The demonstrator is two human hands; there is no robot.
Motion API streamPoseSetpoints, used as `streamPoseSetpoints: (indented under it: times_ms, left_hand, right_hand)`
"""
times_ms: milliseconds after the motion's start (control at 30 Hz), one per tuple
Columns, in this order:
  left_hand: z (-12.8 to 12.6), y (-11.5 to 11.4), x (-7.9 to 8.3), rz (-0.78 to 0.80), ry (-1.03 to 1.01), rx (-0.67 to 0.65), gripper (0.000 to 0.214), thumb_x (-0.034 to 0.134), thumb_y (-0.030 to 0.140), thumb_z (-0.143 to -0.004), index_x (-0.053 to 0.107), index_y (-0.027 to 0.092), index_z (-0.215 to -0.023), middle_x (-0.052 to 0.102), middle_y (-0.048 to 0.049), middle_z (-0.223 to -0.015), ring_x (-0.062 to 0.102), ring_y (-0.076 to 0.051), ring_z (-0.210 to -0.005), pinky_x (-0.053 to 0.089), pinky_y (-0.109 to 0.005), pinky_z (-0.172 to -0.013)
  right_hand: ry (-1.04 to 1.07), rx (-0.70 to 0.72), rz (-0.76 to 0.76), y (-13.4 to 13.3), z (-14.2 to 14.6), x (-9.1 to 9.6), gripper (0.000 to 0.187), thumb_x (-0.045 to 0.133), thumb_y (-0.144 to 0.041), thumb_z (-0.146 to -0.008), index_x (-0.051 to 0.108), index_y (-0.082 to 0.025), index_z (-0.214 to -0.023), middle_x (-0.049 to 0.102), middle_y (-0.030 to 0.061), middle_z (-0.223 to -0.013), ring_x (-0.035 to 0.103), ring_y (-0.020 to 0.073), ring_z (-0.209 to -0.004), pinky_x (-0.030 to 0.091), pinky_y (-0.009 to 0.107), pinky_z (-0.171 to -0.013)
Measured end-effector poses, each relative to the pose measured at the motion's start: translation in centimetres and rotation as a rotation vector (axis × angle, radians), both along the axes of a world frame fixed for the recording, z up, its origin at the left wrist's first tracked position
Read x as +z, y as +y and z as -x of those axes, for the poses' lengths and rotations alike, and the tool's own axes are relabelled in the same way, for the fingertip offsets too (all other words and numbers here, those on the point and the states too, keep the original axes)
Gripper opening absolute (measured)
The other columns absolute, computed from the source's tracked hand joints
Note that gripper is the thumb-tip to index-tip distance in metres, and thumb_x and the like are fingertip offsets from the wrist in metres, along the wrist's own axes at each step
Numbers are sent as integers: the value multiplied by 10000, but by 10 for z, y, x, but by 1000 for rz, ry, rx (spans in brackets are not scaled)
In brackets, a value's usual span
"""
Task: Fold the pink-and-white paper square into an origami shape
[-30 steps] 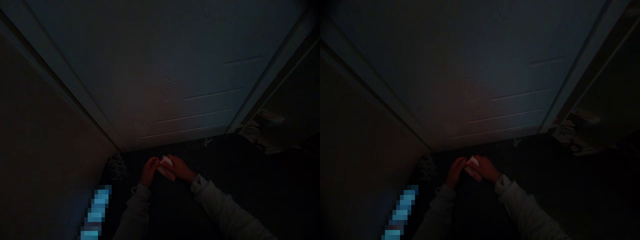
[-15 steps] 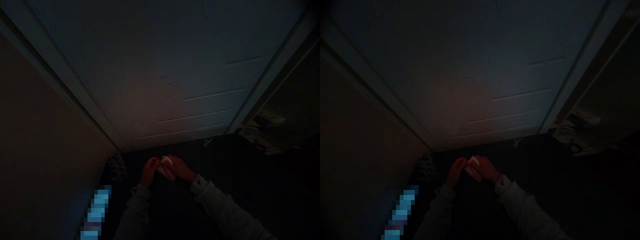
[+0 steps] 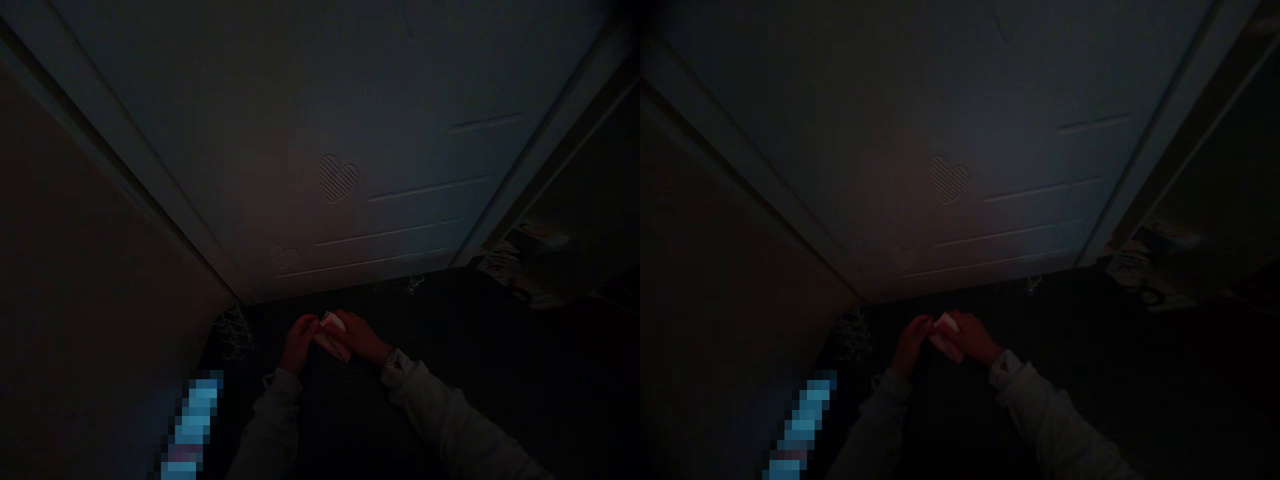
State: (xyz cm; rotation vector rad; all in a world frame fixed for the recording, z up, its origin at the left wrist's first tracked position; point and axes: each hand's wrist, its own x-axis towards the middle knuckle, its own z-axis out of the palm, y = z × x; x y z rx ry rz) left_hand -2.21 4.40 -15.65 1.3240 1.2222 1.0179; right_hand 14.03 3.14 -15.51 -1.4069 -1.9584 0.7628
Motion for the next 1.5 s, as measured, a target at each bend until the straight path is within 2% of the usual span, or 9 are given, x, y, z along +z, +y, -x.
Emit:
streamPoseSetpoints:
  times_ms: [567,1200,1500]
  left_hand:
    - [1,2,-7,14,-42,-15,275,531,379,-685,553,170,-862,614,-6,-715,568,-158,-712,416,-266,-676]
    - [1,2,-4,9,-12,-2,274,532,361,-689,552,168,-883,624,-28,-810,565,-170,-791,414,-275,-725]
    - [1,2,-5,7,-26,-14,282,533,373,-685,553,166,-874,622,-17,-753,572,-165,-743,422,-271,-695]
  right_hand:
    - [4,10,-31,1,0,-3,321,335,-428,-834,529,-173,-841,563,28,-771,494,134,-696,338,227,-614]
    - [-8,-2,-16,1,0,-2,322,384,-463,-801,526,-179,-853,564,23,-759,496,134,-676,328,221,-579]
    - [-5,8,-18,2,0,-4,298,393,-438,-806,528,-184,-880,570,25,-785,504,139,-706,336,228,-606]
